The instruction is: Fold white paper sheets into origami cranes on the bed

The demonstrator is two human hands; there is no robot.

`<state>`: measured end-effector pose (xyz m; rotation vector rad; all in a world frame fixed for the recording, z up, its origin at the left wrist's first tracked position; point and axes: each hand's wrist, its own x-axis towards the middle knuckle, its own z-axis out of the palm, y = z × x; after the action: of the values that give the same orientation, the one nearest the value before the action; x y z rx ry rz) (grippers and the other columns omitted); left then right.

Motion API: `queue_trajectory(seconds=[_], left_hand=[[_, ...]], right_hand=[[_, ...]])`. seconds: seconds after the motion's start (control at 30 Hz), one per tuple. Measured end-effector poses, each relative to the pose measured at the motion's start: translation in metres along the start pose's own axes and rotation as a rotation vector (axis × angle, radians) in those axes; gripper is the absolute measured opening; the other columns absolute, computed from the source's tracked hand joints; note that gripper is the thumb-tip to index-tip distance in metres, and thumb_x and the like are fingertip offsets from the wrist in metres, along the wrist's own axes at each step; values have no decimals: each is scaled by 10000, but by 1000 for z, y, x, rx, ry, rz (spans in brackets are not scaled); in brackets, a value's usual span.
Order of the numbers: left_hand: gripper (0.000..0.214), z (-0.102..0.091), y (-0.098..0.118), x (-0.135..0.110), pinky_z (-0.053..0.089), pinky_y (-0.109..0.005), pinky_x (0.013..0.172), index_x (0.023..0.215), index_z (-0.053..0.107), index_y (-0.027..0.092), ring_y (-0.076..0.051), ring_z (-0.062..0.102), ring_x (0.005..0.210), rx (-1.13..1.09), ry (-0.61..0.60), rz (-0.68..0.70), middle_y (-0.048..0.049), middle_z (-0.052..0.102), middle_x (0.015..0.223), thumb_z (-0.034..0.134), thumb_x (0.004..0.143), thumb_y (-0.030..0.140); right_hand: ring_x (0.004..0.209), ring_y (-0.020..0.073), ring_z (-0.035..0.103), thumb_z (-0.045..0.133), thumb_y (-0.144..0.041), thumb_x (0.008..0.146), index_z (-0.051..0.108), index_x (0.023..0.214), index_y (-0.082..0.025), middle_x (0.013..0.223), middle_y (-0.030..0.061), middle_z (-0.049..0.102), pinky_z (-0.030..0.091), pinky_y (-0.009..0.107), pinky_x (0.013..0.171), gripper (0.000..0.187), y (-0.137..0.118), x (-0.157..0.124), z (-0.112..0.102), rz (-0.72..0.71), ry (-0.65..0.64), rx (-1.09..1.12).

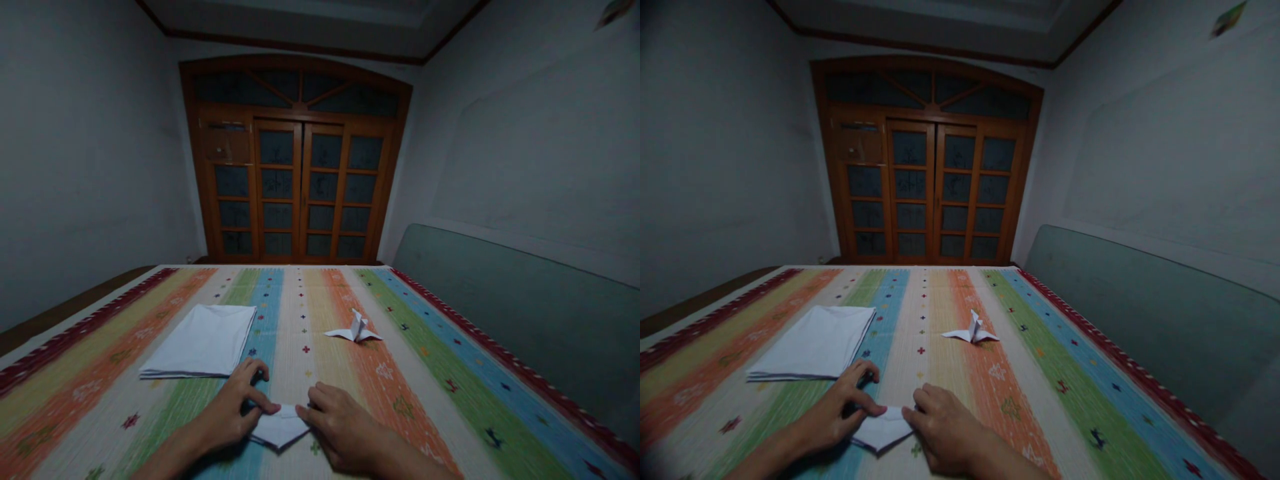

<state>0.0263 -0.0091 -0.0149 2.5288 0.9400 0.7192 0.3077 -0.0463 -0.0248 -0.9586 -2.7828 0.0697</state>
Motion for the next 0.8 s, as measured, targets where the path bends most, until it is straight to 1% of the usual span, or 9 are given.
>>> queue_trajectory(seconds=[0.13,0.23,0.3,0.37,0.43,0.53,0.57,0.67,0.8], left_hand=[[336,1,-2,0,401,-472,1071,903,850,323,-287,522,1145,6,3,-51,-53,575,1139,622,836,86],[351,2,2,1,427,-477,1046,877,849,306,-284,534,1102,43,26,-46,-57,580,1110,603,814,65],[362,3,8,1,412,-520,1066,855,839,289,-303,520,1124,114,46,-17,-63,587,1127,604,757,31],[372,3,18,0,384,-583,1082,859,822,273,-351,479,1204,217,51,23,-77,599,1194,615,701,6],[364,4,30,-1,416,-596,1043,961,798,260,-380,480,1226,310,14,66,-101,623,1269,631,739,24],[427,7,43,-5,448,-573,1026,1153,719,218,-373,564,1143,340,-31,177,-106,730,1150,629,778,35],[452,8,45,-6,456,-554,1035,1216,691,216,-365,581,1142,335,-44,208,-104,740,1181,628,803,44],[490,12,44,-10,504,-497,1014,1351,616,201,-356,613,1148,325,-60,250,-114,733,1278,677,870,128],[601,17,36,-14,532,-487,1016,1384,587,204,-373,610,1166,314,-77,230,-126,717,1298,812,833,288]], right_hand=[[858,234,553,582,-203,925,602,1242,-182,1028,106,622,405,315,706,318,-2,-1,0,28,7,5],[842,223,555,575,-211,943,602,1239,-189,1028,99,618,399,307,697,298,-3,-1,2,47,7,8],[849,228,564,582,-211,935,599,1251,-192,1033,100,621,405,307,698,317,-3,-1,4,55,7,7],[878,240,578,590,-209,921,598,1264,-194,1052,106,625,421,311,713,343,-3,-1,6,61,14,6],[915,254,588,599,-200,904,599,1269,-192,1078,113,628,440,318,742,365,-3,-1,9,63,23,11],[953,259,592,610,-181,885,606,1269,-185,1104,117,630,463,322,789,384,-4,-1,10,68,25,38],[956,258,594,612,-176,883,609,1267,-182,1108,119,631,468,321,798,385,-4,0,10,76,22,48],[944,252,603,610,-176,887,620,1266,-170,1107,126,635,483,316,799,379,-6,0,6,93,8,70],[927,248,609,596,-216,913,622,1278,-170,1105,125,630,497,320,801,369,-6,0,3,99,6,102]])
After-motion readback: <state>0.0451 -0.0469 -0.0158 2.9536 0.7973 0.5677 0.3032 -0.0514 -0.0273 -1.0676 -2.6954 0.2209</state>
